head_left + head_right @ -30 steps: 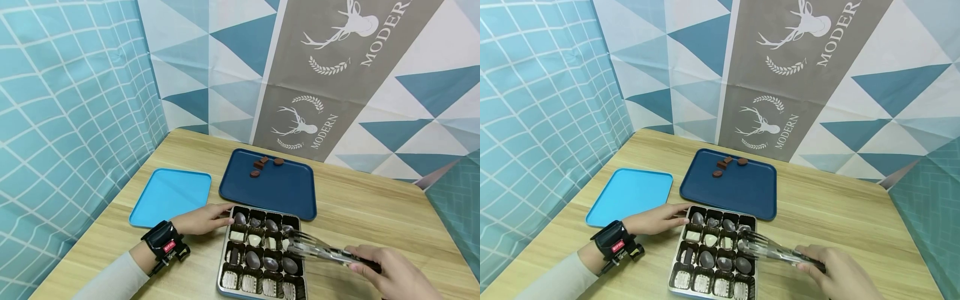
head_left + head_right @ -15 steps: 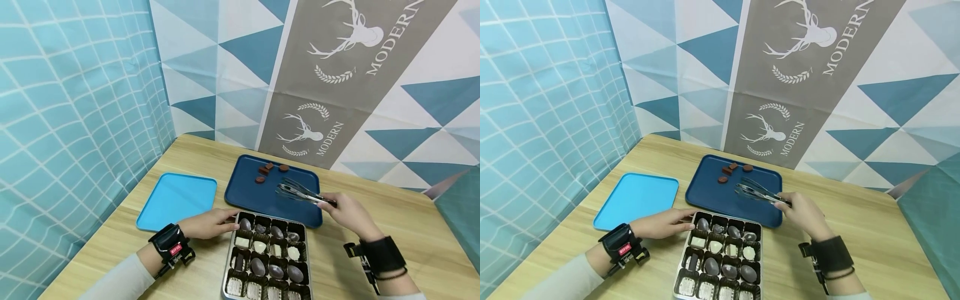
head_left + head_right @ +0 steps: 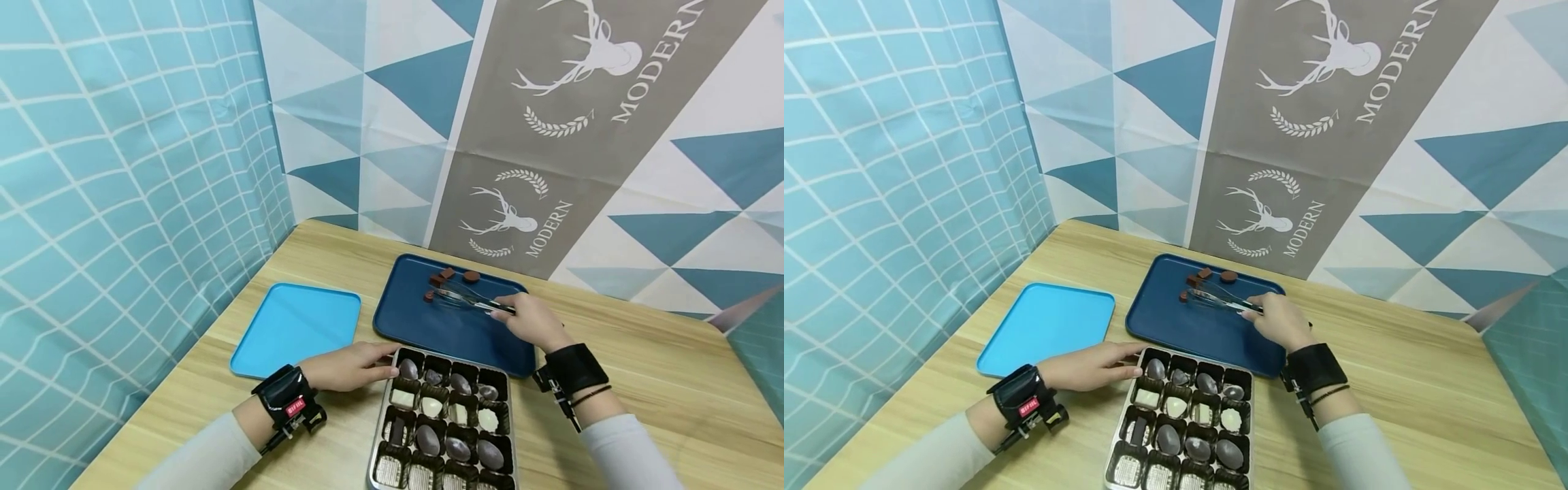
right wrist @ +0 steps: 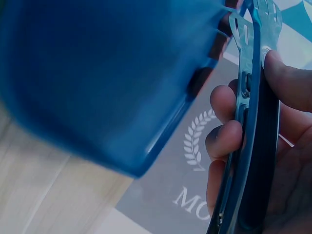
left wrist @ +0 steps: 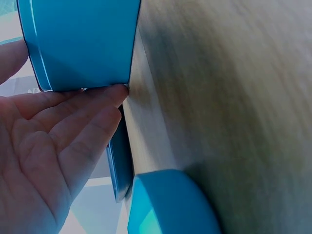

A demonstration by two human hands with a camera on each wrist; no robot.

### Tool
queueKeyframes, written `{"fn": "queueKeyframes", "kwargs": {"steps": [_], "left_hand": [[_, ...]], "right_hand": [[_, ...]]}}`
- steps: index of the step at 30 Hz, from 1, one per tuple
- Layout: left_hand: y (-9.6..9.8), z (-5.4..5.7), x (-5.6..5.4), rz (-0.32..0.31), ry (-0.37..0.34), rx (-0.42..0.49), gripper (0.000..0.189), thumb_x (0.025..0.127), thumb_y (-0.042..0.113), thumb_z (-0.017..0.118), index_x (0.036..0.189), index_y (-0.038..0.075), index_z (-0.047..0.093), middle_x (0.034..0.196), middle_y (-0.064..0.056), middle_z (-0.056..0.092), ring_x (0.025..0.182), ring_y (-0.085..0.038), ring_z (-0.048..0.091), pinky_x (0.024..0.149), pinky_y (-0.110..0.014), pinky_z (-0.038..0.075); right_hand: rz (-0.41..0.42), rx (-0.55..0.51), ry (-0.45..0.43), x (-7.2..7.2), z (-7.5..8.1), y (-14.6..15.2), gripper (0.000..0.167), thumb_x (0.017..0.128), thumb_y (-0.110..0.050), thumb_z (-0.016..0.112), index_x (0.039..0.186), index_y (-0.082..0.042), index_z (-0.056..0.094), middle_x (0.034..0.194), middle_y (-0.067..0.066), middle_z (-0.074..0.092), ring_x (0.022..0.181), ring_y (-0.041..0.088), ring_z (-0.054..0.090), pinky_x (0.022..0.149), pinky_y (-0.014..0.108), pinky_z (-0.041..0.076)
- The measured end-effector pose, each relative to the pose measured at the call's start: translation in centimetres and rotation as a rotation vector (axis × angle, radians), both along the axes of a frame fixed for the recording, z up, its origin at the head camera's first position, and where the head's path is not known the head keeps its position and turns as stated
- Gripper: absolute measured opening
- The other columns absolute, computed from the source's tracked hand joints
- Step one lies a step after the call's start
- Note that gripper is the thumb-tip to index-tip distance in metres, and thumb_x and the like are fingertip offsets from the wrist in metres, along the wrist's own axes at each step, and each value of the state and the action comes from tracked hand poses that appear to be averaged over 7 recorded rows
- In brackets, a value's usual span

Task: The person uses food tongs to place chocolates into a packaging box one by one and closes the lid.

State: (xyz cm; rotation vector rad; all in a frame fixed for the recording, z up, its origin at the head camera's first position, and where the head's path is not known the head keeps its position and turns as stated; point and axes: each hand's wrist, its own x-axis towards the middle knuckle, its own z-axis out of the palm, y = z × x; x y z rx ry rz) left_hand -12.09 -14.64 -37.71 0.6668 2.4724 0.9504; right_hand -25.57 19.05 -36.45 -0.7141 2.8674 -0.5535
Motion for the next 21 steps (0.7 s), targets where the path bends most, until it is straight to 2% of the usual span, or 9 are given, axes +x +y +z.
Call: {"fn": "queueKeyframes", "kwargs": {"steps": [7, 18, 21], "left_hand": [[0.1, 0.0, -0.1, -0.007, -0.012, 0.010, 0.061, 0.105, 0.037, 0.046, 0.154, 0.004, 0.033, 0.156, -0.015, 0.040, 0.144, -0.030, 0.041, 0.120, -0.048, 0.035], [0.0, 0.0, -0.1, -0.003, -0.022, 0.005, 0.061, 0.105, 0.039, 0.046, 0.154, 0.005, 0.034, 0.156, -0.014, 0.041, 0.144, -0.029, 0.041, 0.120, -0.048, 0.035], [0.0, 0.0, -0.2, -0.008, -0.014, 0.011, 0.060, 0.105, 0.038, 0.047, 0.154, 0.005, 0.034, 0.156, -0.014, 0.042, 0.143, -0.029, 0.042, 0.119, -0.048, 0.035]], "right_hand": [[0.021, -0.002, -0.006, -0.9, -0.4, -1.1, 0.041, 0.099, -0.023, 0.062, 0.131, 0.003, 0.062, 0.125, 0.024, 0.067, 0.051, 0.014, 0.041, 0.057, 0.029, 0.035], [0.029, 0.030, 0.005, -1.3, -0.1, -2.3, 0.040, 0.097, -0.022, 0.064, 0.130, 0.001, 0.064, 0.125, 0.022, 0.068, 0.065, 0.015, 0.054, 0.060, 0.030, 0.038], [0.019, 0.024, 0.009, -1.2, -0.3, -2.4, 0.039, 0.097, -0.022, 0.064, 0.129, 0.001, 0.065, 0.126, 0.023, 0.067, 0.062, 0.015, 0.051, 0.058, 0.030, 0.036]]}}
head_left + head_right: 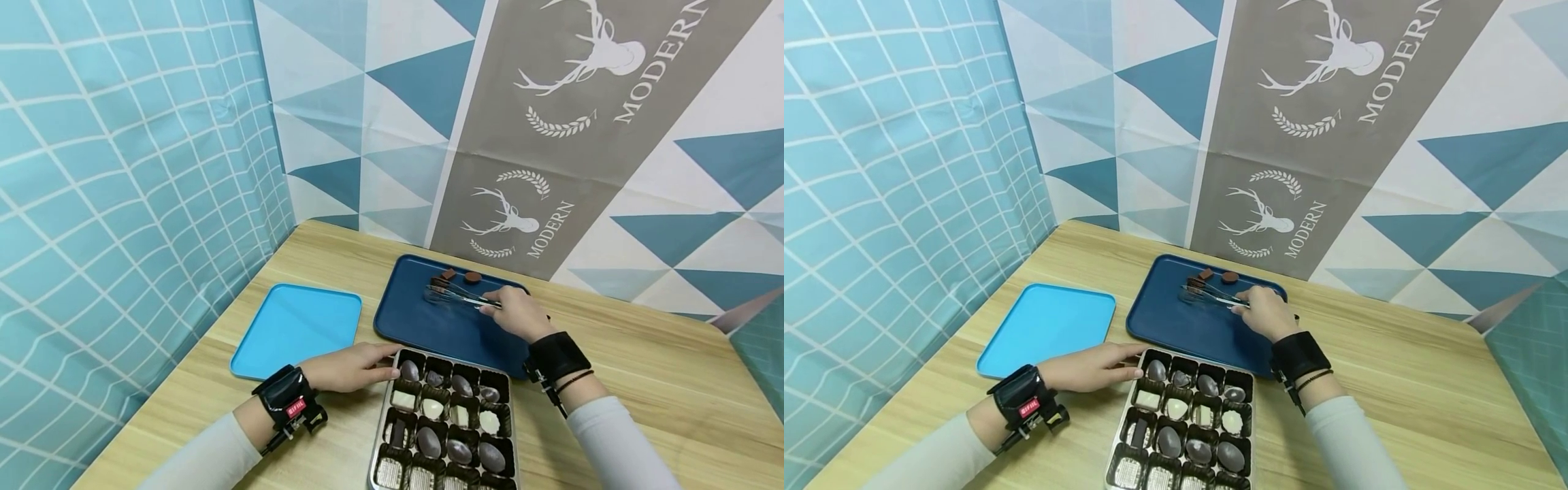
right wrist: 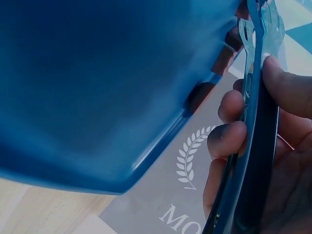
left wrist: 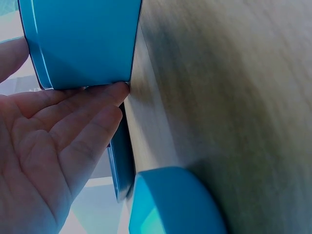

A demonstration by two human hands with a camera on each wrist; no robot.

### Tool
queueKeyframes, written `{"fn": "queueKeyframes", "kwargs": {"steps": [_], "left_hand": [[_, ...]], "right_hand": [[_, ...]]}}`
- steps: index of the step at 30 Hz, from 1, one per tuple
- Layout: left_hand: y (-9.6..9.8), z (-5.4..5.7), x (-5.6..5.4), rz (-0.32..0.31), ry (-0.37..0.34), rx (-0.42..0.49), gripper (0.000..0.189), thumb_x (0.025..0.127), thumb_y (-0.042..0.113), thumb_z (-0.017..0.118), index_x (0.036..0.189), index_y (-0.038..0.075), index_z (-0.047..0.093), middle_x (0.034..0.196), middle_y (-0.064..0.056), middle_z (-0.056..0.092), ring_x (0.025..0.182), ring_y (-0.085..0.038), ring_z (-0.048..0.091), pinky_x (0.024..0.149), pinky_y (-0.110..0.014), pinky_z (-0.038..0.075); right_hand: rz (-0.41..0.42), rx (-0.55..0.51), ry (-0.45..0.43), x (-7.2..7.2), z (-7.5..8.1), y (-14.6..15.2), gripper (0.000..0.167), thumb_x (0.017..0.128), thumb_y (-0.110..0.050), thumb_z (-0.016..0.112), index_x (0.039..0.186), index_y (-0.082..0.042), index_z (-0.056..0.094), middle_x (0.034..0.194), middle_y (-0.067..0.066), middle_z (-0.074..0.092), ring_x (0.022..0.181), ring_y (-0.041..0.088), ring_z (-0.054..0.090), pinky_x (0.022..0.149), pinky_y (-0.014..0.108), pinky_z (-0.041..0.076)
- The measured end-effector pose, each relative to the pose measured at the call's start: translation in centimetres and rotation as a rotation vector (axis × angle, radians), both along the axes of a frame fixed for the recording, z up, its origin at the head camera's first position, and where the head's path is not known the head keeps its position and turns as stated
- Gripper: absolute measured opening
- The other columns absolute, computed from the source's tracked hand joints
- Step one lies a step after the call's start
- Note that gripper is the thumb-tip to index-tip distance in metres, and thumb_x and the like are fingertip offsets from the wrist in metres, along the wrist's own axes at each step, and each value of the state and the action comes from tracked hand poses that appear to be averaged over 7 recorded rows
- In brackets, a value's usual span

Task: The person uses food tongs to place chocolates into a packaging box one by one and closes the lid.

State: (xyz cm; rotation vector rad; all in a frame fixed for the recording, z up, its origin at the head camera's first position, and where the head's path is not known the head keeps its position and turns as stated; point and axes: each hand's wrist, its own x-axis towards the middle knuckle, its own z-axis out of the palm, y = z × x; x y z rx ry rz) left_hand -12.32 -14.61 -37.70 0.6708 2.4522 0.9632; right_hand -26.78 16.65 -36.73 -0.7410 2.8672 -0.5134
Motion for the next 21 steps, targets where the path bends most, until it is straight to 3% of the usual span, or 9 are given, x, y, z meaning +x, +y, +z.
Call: {"fn": "queueKeyframes", "kwargs": {"steps": [3, 5, 9, 14, 18, 21], "left_hand": [[0.1, -0.1, -0.2, -0.005, 0.003, 0.001, 0.060, 0.105, 0.038, 0.047, 0.155, 0.007, 0.034, 0.156, -0.013, 0.042, 0.143, -0.028, 0.043, 0.119, -0.047, 0.036], [0.1, -0.1, -0.2, -0.005, 0.002, -0.002, 0.060, 0.105, 0.038, 0.047, 0.155, 0.007, 0.033, 0.156, -0.012, 0.042, 0.143, -0.027, 0.042, 0.119, -0.046, 0.036], [0.1, -0.2, -0.3, -0.003, -0.001, -0.007, 0.060, 0.105, 0.038, 0.047, 0.155, 0.008, 0.033, 0.157, -0.011, 0.041, 0.144, -0.027, 0.041, 0.120, -0.046, 0.036], [0.2, -0.3, -0.4, -0.004, -0.007, -0.006, 0.061, 0.105, 0.039, 0.046, 0.156, 0.008, 0.032, 0.157, -0.012, 0.040, 0.144, -0.027, 0.041, 0.120, -0.046, 0.036], [0.1, -0.4, -0.5, 0.000, -0.009, -0.009, 0.062, 0.105, 0.040, 0.046, 0.156, 0.009, 0.031, 0.157, -0.012, 0.040, 0.144, -0.028, 0.041, 0.120, -0.046, 0.036], [0.0, -0.4, -0.5, 0.003, -0.007, -0.009, 0.062, 0.105, 0.041, 0.046, 0.156, 0.010, 0.031, 0.157, -0.012, 0.039, 0.145, -0.029, 0.040, 0.120, -0.047, 0.035]], "right_hand": [[-0.008, -0.015, 0.012, 0.3, -0.3, 0.3, 0.038, 0.097, -0.020, 0.064, 0.128, 0.002, 0.066, 0.125, 0.023, 0.067, 0.052, 0.015, 0.040, 0.053, 0.028, 0.031], [-0.011, -0.019, 0.025, 0.6, -0.5, 0.4, 0.037, 0.098, -0.020, 0.064, 0.128, 0.001, 0.066, 0.113, 0.021, 0.072, 0.048, 0.015, 0.033, 0.050, 0.027, 0.027], [-0.017, -0.023, 0.087, 1.3, -0.7, 0.7, 0.036, 0.097, -0.021, 0.065, 0.125, 0.001, 0.068, 0.104, 0.020, 0.073, 0.045, 0.014, 0.033, 0.048, 0.026, 0.024], [-0.028, -0.018, 0.143, 2.4, -0.6, 1.1, 0.034, 0.095, -0.022, 0.067, 0.122, -0.001, 0.070, 0.112, 0.022, 0.072, 0.043, 0.013, 0.031, 0.045, 0.024, 0.021], [-0.021, -0.046, 0.133, 3.5, -0.1, 1.6, 0.035, 0.097, -0.022, 0.065, 0.124, -0.001, 0.069, 0.094, 0.016, 0.073, 0.043, 0.011, 0.026, 0.046, 0.024, 0.018], [-0.013, -0.078, 0.133, 4.5, 0.9, 1.9, 0.035, 0.098, -0.022, 0.064, 0.127, -0.002, 0.068, 0.070, 0.008, 0.061, 0.045, 0.010, 0.023, 0.047, 0.024, 0.017]]}}
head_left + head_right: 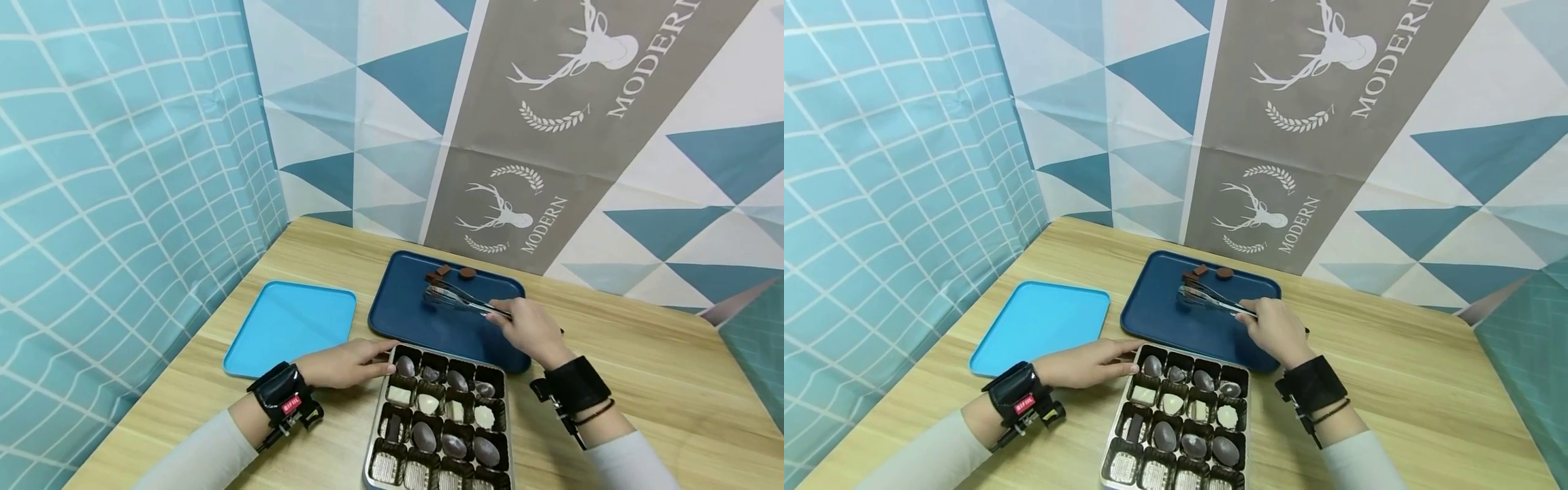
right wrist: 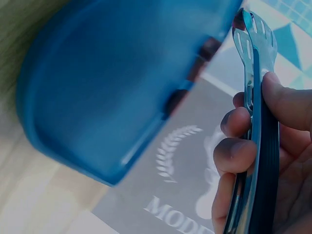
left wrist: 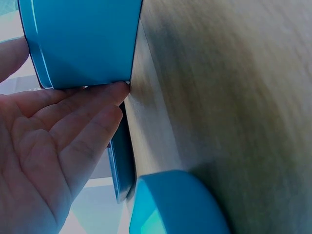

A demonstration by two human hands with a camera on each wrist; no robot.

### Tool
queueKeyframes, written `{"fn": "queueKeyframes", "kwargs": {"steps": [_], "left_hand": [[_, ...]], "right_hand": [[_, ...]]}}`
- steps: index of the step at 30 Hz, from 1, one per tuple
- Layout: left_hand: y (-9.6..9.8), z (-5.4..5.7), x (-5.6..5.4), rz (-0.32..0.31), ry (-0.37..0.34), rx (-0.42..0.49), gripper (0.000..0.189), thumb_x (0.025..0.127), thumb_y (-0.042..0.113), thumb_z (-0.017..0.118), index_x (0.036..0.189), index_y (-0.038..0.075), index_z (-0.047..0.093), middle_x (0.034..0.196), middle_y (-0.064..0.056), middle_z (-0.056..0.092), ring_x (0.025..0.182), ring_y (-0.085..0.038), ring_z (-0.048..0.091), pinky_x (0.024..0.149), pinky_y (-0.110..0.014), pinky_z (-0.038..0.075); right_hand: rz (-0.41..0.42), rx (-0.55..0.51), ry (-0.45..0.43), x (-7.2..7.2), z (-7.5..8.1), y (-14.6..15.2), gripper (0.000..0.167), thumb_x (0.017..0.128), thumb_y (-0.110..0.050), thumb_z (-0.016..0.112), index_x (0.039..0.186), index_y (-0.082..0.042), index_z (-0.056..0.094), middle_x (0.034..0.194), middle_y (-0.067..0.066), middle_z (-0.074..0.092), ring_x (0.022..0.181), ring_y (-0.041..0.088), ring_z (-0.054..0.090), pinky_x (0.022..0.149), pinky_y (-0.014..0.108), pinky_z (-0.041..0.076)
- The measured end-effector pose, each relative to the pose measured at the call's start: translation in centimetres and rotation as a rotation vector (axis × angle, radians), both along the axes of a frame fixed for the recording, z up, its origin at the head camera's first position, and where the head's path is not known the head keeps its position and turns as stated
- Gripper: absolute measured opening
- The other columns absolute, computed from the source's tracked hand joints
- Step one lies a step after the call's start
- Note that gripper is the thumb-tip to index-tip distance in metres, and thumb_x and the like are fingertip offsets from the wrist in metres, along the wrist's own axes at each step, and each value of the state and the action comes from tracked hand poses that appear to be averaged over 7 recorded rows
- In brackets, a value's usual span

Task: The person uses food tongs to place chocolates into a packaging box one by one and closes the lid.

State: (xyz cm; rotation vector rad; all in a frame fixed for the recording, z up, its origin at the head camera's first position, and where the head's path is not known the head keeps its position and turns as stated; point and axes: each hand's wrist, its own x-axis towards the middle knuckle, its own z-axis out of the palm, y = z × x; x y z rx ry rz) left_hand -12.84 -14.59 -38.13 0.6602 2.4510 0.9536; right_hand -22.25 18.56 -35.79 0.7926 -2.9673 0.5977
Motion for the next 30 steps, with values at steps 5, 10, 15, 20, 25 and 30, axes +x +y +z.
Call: {"fn": "queueKeyframes", "kwargs": {"steps": [5, 10, 15, 20, 25, 30], "left_hand": [[0.0, 0.1, 0.1, 0.012, -0.010, 0.003, 0.062, 0.105, 0.041, 0.046, 0.155, 0.008, 0.033, 0.157, -0.012, 0.040, 0.145, -0.030, 0.040, 0.120, -0.047, 0.035], [0.1, 0.2, 0.1, 0.007, -0.010, 0.007, 0.061, 0.105, 0.039, 0.047, 0.155, 0.008, 0.032, 0.157, -0.014, 0.040, 0.145, -0.030, 0.040, 0.120, -0.048, 0.035], [0.1, 0.3, 0.1, -0.002, 0.010, 0.001, 0.061, 0.105, 0.038, 0.046, 0.155, 0.006, 0.033, 0.155, -0.015, 0.042, 0.142, -0.031, 0.043, 0.119, -0.048, 0.036], [0.0, 0.4, 0.2, -0.012, 0.021, -0.004, 0.061, 0.106, 0.038, 0.045, 0.154, 0.002, 0.034, 0.154, -0.017, 0.042, 0.142, -0.034, 0.043, 0.119, -0.050, 0.036], [0.0, 0.4, 0.3, 0.003, 0.010, -0.012, 0.063, 0.106, 0.040, 0.045, 0.154, 0.002, 0.033, 0.155, -0.018, 0.041, 0.143, -0.034, 0.042, 0.119, -0.050, 0.035], [0.1, 0.4, 0.3, 0.004, 0.016, -0.014, 0.062, 0.106, 0.040, 0.045, 0.154, 0.002, 0.033, 0.155, -0.018, 0.041, 0.143, -0.034, 0.041, 0.119, -0.051, 0.035]], "right_hand": [[0.025, -0.030, 0.033, 2.5, 2.1, 0.4, 0.035, 0.097, -0.022, 0.065, 0.127, -0.005, 0.068, 0.066, 0.004, 0.059, 0.047, 0.006, 0.017, 0.049, 0.022, 0.016], [0.088, -0.066, 0.131, 6.0, 4.0, 0.4, 0.032, 0.091, -0.019, 0.072, 0.119, -0.005, 0.073, 0.108, 0.012, 0.076, 0.048, 0.000, 0.022, 0.048, 0.017, 0.024], [0.221, -0.093, 0.208, 9.9, 5.1, 0.3, 0.029, 0.087, -0.016, 0.075, 0.114, -0.008, 0.075, 0.107, 0.010, 0.076, 0.058, -0.004, 0.050, 0.055, 0.013, 0.035], [0.327, -0.094, 0.262, 12.6, 4.9, 0.5, 0.026, 0.086, -0.018, 0.076, 0.112, -0.015, 0.076, 0.100, -0.002, 0.077, 0.071, -0.003, 0.062, 0.057, 0.013, 0.042], [0.363, -0.052, 0.213, 13.9, 4.4, 0.7, 0.027, 0.089, -0.026, 0.074, 0.114, -0.017, 0.076, 0.103, -0.007, 0.077, 0.092, 0.010, 0.073, 0.070, 0.022, 0.059], [0.424, -0.069, 0.073, 14.5, 3.9, 0.6, 0.022, 0.092, -0.027, 0.070, 0.112, -0.019, 0.076, 0.097, -0.012, 0.075, 0.081, -0.003, 0.067, 0.063, 0.008, 0.050]]}}
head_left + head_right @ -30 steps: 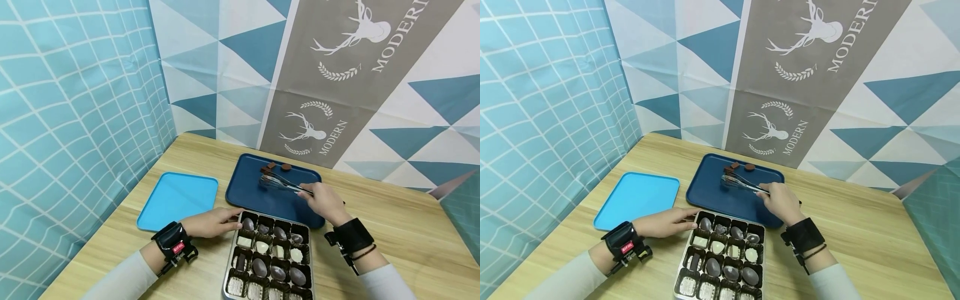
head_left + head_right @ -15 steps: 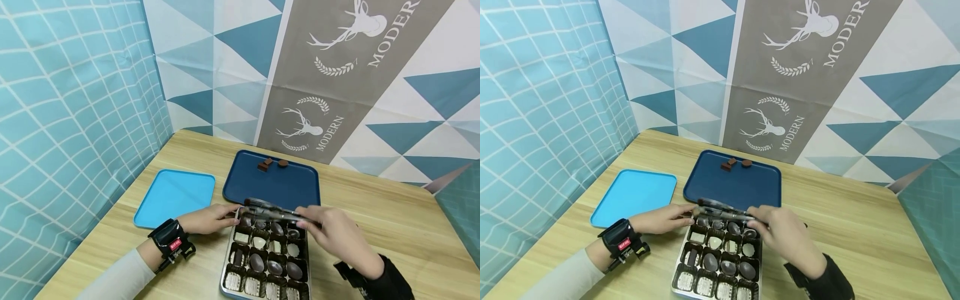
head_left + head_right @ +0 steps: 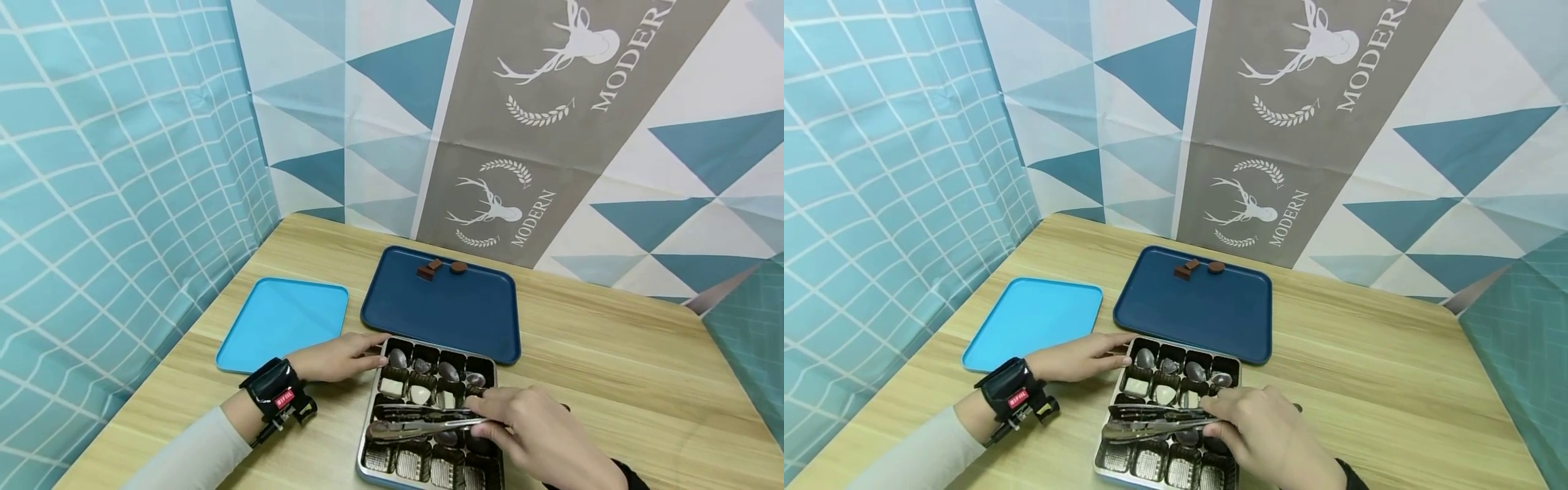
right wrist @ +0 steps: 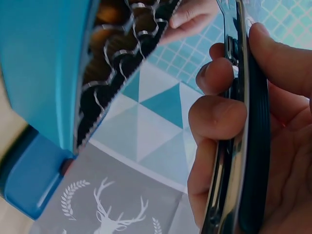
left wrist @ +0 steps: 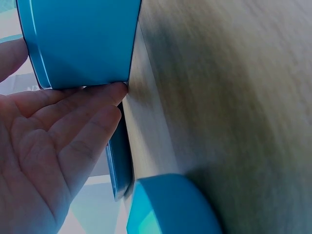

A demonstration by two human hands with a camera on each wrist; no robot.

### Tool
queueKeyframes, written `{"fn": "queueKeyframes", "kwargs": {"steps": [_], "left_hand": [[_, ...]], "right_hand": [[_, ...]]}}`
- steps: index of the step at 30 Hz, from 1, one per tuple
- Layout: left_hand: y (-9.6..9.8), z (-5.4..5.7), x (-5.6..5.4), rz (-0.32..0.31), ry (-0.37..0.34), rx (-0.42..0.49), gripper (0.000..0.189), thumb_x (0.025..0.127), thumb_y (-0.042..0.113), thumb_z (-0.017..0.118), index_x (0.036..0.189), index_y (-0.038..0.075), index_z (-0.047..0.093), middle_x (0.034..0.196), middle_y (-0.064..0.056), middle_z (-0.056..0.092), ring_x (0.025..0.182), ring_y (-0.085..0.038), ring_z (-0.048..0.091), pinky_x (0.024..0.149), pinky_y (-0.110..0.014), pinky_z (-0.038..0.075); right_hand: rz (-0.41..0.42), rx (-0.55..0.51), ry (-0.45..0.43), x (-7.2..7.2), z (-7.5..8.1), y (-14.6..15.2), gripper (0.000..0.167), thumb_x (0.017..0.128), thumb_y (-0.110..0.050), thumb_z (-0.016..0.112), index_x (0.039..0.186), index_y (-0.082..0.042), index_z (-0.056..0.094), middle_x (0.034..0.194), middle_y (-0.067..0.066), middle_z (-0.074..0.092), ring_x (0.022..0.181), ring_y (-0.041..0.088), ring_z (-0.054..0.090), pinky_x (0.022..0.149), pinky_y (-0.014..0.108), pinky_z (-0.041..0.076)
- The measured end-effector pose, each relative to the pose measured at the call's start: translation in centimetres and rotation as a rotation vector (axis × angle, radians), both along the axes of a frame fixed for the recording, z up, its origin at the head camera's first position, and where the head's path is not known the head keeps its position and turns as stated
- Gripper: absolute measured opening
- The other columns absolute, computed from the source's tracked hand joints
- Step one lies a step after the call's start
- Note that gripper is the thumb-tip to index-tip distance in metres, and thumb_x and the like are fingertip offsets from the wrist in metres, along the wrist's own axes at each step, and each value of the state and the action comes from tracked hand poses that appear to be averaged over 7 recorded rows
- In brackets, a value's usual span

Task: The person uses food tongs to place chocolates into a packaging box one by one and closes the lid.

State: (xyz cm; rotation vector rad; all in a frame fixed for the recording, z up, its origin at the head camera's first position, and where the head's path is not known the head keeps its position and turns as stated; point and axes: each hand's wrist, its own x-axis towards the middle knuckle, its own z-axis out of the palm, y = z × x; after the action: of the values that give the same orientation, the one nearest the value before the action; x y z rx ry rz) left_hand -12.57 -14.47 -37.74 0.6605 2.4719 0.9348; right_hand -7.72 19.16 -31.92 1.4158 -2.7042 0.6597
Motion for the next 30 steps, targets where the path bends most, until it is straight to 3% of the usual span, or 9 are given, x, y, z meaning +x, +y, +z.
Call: {"fn": "queueKeyframes", "kwargs": {"steps": [3, 6, 11, 15, 19, 22, 26, 30], "left_hand": [[0.0, -0.1, 0.0, 0.002, -0.005, 0.002, 0.062, 0.105, 0.040, 0.045, 0.154, 0.003, 0.034, 0.155, -0.017, 0.041, 0.143, -0.034, 0.042, 0.119, -0.051, 0.035], [0.0, -0.2, 0.1, 0.012, -0.024, 0.007, 0.062, 0.105, 0.041, 0.046, 0.154, 0.005, 0.034, 0.156, -0.015, 0.041, 0.144, -0.032, 0.041, 0.119, -0.050, 0.035], [-0.1, -0.3, 0.1, 0.019, -0.036, 0.011, 0.061, 0.105, 0.040, 0.046, 0.155, 0.006, 0.034, 0.157, -0.015, 0.040, 0.144, -0.031, 0.040, 0.120, -0.049, 0.034], [-0.1, -0.4, 0.0, 0.018, -0.032, 0.012, 0.061, 0.105, 0.039, 0.046, 0.155, 0.006, 0.033, 0.157, -0.015, 0.040, 0.145, -0.031, 0.040, 0.120, -0.049, 0.034], [-0.1, -0.2, -0.1, 0.022, -0.030, 0.010, 0.061, 0.105, 0.040, 0.046, 0.155, 0.007, 0.034, 0.157, -0.015, 0.040, 0.145, -0.031, 0.040, 0.120, -0.049, 0.034], [-0.1, -0.1, -0.1, 0.019, -0.036, 0.008, 0.062, 0.105, 0.041, 0.046, 0.155, 0.007, 0.034, 0.157, -0.014, 0.039, 0.145, -0.031, 0.040, 0.120, -0.049, 0.034], [-0.1, -0.1, -0.1, 0.017, -0.036, 0.001, 0.063, 0.105, 0.043, 0.045, 0.155, 0.006, 0.033, 0.157, -0.014, 0.039, 0.145, -0.030, 0.040, 0.120, -0.049, 0.034], [-0.1, -0.1, -0.2, 0.006, -0.025, 0.003, 0.063, 0.105, 0.043, 0.045, 0.154, 0.005, 0.034, 0.157, -0.015, 0.040, 0.145, -0.032, 0.040, 0.120, -0.049, 0.034]], "right_hand": [[0.010, 0.033, -0.119, 0.1, -0.1, -0.1, 0.022, 0.095, -0.032, 0.065, 0.112, -0.021, 0.075, 0.098, -0.011, 0.075, 0.080, -0.008, 0.064, 0.060, 0.008, 0.048], [0.008, 0.089, -0.184, 0.1, -0.2, -0.2, 0.029, 0.097, -0.037, 0.059, 0.114, -0.020, 0.075, 0.101, -0.009, 0.075, 0.078, -0.009, 0.061, 0.059, 0.011, 0.048], [0.017, 0.113, -0.197, 0.1, -0.2, -0.2, 0.034, 0.098, -0.040, 0.056, 0.114, -0.018, 0.075, 0.099, -0.009, 0.074, 0.073, -0.012, 0.054, 0.057, 0.011, 0.044], [0.021, 0.109, -0.203, 0.0, 0.0, -0.2, 0.034, 0.097, -0.041, 0.056, 0.115, -0.019, 0.074, 0.101, -0.009, 0.074, 0.078, -0.011, 0.058, 0.058, 0.012, 0.045], [0.018, 0.094, -0.180, -0.1, 0.2, -0.1, 0.029, 0.096, -0.038, 0.060, 0.114, -0.021, 0.074, 0.099, -0.011, 0.074, 0.079, -0.008, 0.062, 0.058, 0.012, 0.048], [0.005, 0.076, -0.098, -0.6, 0.2, 0.0, 0.027, 0.095, -0.033, 0.065, 0.115, -0.019, 0.074, 0.101, -0.009, 0.075, 0.084, -0.002, 0.068, 0.061, 0.015, 0.052], [-0.070, 0.043, 0.007, -1.8, 0.2, 0.3, 0.028, 0.090, -0.026, 0.072, 0.116, -0.015, 0.075, 0.104, -0.003, 0.077, 0.083, 0.005, 0.070, 0.060, 0.016, 0.048], [-0.174, 0.030, 0.025, -3.7, 0.1, 0.5, 0.028, 0.090, -0.020, 0.073, 0.116, -0.010, 0.074, 0.109, 0.006, 0.076, 0.082, 0.009, 0.069, 0.060, 0.016, 0.039]]}}
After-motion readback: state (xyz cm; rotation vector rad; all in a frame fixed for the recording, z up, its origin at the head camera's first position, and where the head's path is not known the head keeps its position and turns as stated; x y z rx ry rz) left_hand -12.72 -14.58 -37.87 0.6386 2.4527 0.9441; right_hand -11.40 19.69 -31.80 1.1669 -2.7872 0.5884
